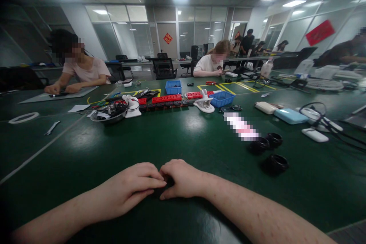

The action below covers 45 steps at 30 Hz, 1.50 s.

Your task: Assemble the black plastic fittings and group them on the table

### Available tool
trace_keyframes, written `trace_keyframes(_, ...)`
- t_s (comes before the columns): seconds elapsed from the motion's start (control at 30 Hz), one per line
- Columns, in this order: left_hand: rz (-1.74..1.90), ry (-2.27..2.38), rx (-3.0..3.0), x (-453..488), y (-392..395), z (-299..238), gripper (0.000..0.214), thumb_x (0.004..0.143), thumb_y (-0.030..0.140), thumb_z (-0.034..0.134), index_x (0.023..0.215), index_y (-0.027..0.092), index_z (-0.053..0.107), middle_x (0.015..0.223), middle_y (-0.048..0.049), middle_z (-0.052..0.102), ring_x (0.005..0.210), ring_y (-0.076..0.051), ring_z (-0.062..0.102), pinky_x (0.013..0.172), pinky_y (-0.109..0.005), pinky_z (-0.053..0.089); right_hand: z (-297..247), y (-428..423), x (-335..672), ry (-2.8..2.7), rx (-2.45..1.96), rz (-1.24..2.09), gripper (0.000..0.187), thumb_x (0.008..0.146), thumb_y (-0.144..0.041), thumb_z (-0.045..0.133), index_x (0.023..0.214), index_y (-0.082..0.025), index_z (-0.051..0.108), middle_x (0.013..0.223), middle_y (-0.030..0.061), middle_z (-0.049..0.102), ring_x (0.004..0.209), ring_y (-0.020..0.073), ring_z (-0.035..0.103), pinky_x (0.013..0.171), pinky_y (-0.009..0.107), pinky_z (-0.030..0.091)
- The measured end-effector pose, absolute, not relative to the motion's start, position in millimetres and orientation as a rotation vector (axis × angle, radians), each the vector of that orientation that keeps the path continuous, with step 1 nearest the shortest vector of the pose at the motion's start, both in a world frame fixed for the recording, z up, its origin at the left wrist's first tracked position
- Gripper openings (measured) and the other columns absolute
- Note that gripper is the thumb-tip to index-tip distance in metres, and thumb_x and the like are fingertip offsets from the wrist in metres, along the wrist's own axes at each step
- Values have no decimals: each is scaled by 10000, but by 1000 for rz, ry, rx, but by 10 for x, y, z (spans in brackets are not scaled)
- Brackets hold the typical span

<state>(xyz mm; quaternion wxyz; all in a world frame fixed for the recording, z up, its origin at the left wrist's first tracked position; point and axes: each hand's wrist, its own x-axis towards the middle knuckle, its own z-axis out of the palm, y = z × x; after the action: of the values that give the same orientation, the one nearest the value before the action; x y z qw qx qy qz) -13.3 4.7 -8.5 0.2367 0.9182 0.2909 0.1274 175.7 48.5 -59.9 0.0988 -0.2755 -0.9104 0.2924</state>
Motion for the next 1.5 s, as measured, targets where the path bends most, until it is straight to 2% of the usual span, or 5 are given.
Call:
trace_keyframes(0.67, 612, 1182, 2785, 18, 72, -440, 159, 677, 243, 728, 758, 145, 632, 693, -20, 565, 648, -174, 507, 591, -303, 400, -613, 485, 1749, -2697, -761, 816, 268, 633, -308, 719, 785, -147, 567, 736, -13, 537, 680, 117, 493, 656, 231, 375)
trace_keyframes(0.97, 866, 1097, 3013, 49, 111, -535, 390, 885, 384, 396, 630, 147, 573, 616, -40, 543, 610, -177, 498, 593, -326, 404, -600, 476, 1739, -2693, -803, 794, 236, 619, -266, 709, 780, -145, 585, 734, -2, 551, 685, 133, 501, 651, 244, 382)
trace_keyframes(1.17, 865, 1065, 2855, 11, 107, -558, 583, 868, 593, 241, 884, 133, 599, 877, -106, 592, 804, -240, 528, 771, -437, 406, -583, 464, 1743, -2653, -728, 880, 378, 630, -243, 720, 982, -181, 596, 874, 13, 602, 767, 150, 533, 705, 261, 390)
trace_keyframes(1.33, 645, 960, 2657, -114, 94, -312, 243, 880, 272, 400, 1009, 185, 587, 990, -74, 569, 941, -212, 505, 837, -370, 405, -560, 465, 1757, -2670, -749, 893, 385, 629, -270, 730, 978, -173, 599, 879, 15, 602, 781, 154, 539, 712, 260, 393)
trace_keyframes(1.5, 300, 813, 2483, -196, 143, -82, 318, 817, 91, 510, 1066, 268, 601, 1100, -12, 576, 1019, -161, 508, 881, -280, 404, -558, 482, 1754, -2714, -777, 853, 327, 619, -301, 740, 869, -145, 598, 807, 12, 580, 751, 148, 528, 678, 246, 392)
